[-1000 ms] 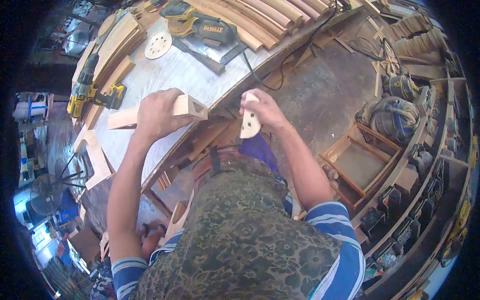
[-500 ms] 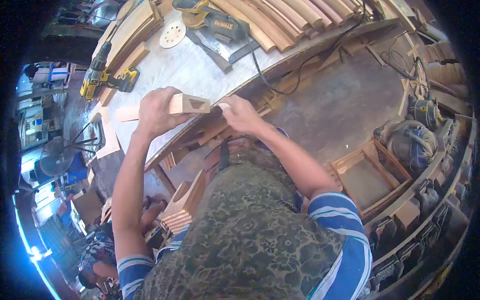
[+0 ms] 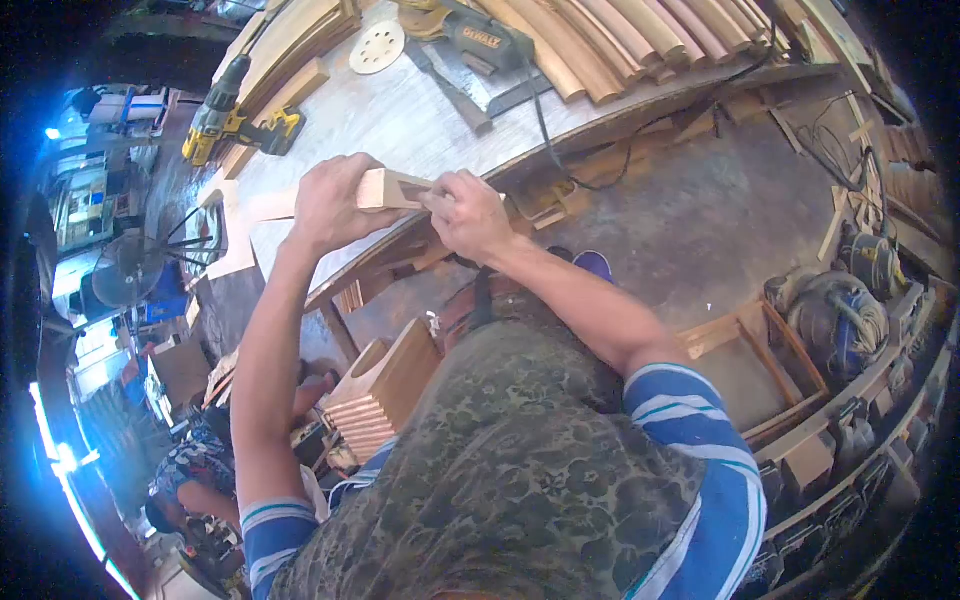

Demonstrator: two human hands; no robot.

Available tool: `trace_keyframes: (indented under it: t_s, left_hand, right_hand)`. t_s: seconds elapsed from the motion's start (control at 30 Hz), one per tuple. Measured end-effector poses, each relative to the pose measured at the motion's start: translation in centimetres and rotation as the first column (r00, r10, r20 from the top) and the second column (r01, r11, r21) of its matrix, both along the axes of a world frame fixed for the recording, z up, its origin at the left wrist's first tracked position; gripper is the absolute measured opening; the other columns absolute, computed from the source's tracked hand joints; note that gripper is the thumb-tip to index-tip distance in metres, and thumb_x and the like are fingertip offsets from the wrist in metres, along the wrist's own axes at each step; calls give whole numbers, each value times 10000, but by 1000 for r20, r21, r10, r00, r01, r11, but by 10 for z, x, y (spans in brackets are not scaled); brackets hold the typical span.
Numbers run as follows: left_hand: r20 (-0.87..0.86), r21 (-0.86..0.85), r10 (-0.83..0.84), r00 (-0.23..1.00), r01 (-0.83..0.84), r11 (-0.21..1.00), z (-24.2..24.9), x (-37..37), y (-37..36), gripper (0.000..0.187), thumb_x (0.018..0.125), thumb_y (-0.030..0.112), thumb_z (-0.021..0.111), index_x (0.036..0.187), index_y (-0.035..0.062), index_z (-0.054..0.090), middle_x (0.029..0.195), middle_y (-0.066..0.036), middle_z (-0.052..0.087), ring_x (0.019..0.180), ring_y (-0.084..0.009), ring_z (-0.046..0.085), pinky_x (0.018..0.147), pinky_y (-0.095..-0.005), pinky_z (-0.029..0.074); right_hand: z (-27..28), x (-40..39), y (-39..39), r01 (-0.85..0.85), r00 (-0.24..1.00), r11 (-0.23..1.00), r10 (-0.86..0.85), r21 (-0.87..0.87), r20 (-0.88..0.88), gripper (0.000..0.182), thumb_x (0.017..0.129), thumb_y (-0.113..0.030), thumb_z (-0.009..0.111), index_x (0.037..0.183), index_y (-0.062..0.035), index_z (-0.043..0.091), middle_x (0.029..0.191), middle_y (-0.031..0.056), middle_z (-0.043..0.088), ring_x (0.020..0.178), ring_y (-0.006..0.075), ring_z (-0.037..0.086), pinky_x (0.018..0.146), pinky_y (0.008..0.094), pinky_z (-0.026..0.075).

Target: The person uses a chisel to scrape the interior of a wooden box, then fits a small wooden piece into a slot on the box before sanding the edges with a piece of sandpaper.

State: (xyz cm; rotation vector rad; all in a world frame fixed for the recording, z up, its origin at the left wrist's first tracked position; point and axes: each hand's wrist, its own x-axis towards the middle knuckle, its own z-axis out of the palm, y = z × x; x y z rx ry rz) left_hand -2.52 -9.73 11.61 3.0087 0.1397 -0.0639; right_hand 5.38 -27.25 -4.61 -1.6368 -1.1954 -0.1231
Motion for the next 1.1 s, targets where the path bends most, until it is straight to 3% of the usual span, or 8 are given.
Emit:
trace_keyframes:
  t_s: [0.17, 0.23, 0.43, 0.73, 0.83, 0.93, 1.03, 1.1]
  left_hand:
    - [25, -33, -4, 1000, 5, 999, -7, -4, 5, 481, 694, 450, 882, 948, 112, 654, 849, -120, 711, 862, -333, 709, 786, -474, 550]
    - [8, -30, -18, 1000, 18, 999, -4, -2, 6, 485, 688, 449, 886, 948, 112, 653, 846, -121, 710, 860, -335, 710, 783, -475, 551]
    - [-26, -6, 0, 1000, 0, 1000, -2, 0, 3, 488, 686, 460, 894, 935, 108, 665, 844, -128, 716, 839, -341, 714, 771, -471, 560]
    - [-26, -7, 28, 999, -28, 1000, -2, 2, 2, 484, 676, 416, 905, 941, 88, 667, 839, -146, 699, 832, -357, 700, 759, -474, 551]
    - [-14, -38, 25, 1000, -26, 999, -4, 0, 2, 486, 674, 418, 907, 932, 87, 662, 831, -148, 695, 827, -359, 699, 748, -476, 550]
    - [17, -15, -13, 1000, 13, 1000, -4, 3, 5, 484, 672, 414, 909, 933, 89, 662, 823, -145, 693, 825, -361, 699, 744, -475, 550]
    - [-21, 13, -9, 1000, 9, 1000, -5, 2, 2, 526, 678, 489, 901, 932, 94, 664, 827, -129, 712, 817, -339, 711, 762, -468, 560]
    - [-14, 6, 1, 1000, -1, 1000, -2, 1, 1, 529, 676, 490, 901, 932, 95, 660, 825, -128, 709, 828, -335, 710, 771, -468, 557]
  right_hand:
    - [-9, 8, -5, -24, 1000, 1000, 24, 3, 10, 304, 779, 20, 715, 1061, -72, 778, 933, 82, 651, 852, 283, 642, 739, 403, 550]
    - [-3, -2, -8, -51, 993, 999, 50, -3, -108, 301, 777, -22, 703, 1057, -102, 782, 952, 94, 651, 885, 320, 642, 775, 439, 544]
    - [-7, -2, -8, -41, 981, 997, 27, -70, -190, 277, 811, -38, 686, 1055, -114, 794, 958, 104, 647, 917, 318, 630, 786, 440, 532]
    - [-7, 1, -10, -57, 987, 996, 46, -66, -153, 309, 825, -48, 688, 1100, -145, 791, 952, 86, 612, 919, 316, 616, 792, 463, 515]
    - [-8, 1, -12, -37, 988, 986, 11, -164, -154, 326, 821, -40, 675, 1109, -143, 786, 965, 98, 603, 935, 320, 609, 792, 466, 504]
    - [-1, -13, -17, -48, 965, 993, 18, -110, -261, 361, 834, -17, 670, 1152, -143, 784, 968, 130, 623, 910, 314, 628, 795, 439, 499]
    - [-9, -3, -13, 92, 993, 992, -98, -92, -68, 346, 840, -32, 692, 1150, -152, 787, 986, 122, 646, 897, 307, 634, 821, 423, 488]
    - [-14, -9, -9, 106, 991, 992, -110, -68, -70, 295, 839, -40, 705, 1107, -133, 785, 975, 108, 659, 886, 298, 636, 829, 416, 480]
